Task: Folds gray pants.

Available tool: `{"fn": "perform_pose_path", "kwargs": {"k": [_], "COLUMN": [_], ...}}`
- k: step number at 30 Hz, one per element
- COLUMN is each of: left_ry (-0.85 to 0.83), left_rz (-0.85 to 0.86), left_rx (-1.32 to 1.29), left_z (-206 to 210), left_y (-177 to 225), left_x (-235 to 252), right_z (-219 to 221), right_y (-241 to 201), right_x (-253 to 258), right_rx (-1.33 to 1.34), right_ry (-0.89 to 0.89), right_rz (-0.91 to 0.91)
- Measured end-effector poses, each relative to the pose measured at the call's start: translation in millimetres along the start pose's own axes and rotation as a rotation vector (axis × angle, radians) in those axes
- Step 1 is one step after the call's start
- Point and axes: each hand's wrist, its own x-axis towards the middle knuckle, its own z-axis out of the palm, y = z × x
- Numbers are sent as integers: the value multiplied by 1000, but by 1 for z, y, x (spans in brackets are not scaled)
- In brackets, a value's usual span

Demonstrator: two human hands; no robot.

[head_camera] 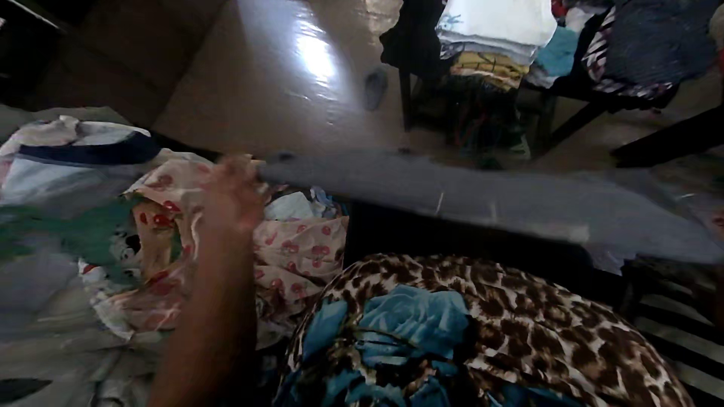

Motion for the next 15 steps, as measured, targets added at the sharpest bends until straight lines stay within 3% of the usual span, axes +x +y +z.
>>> {"fn": "perform_pose_path", "kwargs": {"k": [3, 6, 11, 13, 15], "left_ry": [50, 70, -158, -178, -151], "left_rz": [-204, -274, -303, -307, -196], "left_rx": [245, 374, 630, 770, 910], "left_z": [-35, -39, -36, -26, -4], "left_y": [-80, -115, -108, -96, -76], "left_x": [-45, -57, -37, -32, -33], "right_z": [20, 40, 59, 61, 52], "right_y": [46, 65, 67, 65, 66], "right_x": [-45, -57, -53, -50, -40], "right_rx": [-115, -79, -111, -260, -537], "right_ry": [116, 173, 208, 186, 130], "right_rz": [232, 338, 465, 479, 377]}}
